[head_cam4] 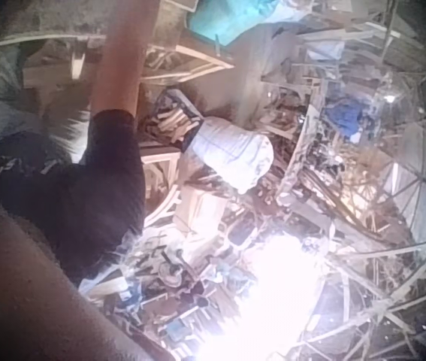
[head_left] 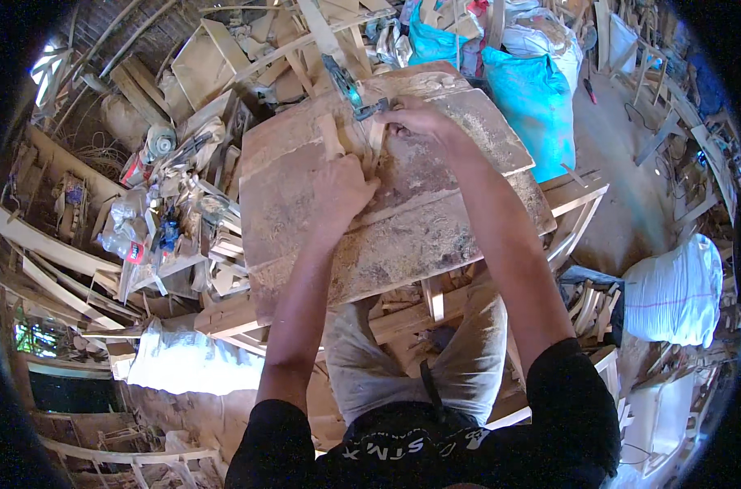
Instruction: The person uses a power saw to cut curved shapes into small wooden boards, handling one board at a time and positioning it on a workbench.
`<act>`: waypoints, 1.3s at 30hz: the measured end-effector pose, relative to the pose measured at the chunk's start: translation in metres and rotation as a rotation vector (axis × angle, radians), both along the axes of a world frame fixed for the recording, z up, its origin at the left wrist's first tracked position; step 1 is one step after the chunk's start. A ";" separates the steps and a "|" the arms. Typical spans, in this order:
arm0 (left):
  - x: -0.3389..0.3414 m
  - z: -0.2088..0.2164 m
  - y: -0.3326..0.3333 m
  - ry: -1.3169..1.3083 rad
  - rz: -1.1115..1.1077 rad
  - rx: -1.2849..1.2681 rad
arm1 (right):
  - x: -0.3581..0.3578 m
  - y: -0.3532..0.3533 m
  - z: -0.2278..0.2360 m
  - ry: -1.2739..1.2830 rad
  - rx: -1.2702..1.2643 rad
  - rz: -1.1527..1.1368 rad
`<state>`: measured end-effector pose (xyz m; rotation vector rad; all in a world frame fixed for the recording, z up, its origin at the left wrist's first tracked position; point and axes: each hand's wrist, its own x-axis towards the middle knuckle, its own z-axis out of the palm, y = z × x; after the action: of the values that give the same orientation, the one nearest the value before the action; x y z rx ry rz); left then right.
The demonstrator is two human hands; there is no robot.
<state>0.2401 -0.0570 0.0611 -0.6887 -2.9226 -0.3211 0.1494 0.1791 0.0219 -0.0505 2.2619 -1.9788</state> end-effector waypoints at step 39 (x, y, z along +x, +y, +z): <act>-0.025 -0.049 -0.025 0.120 -0.137 0.415 | 0.023 -0.020 -0.002 -0.067 -0.219 -0.382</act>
<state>0.2156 -0.0820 0.0121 -0.8057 -2.5774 -0.8378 0.1721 0.1594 0.0198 0.4508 2.1269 -2.3638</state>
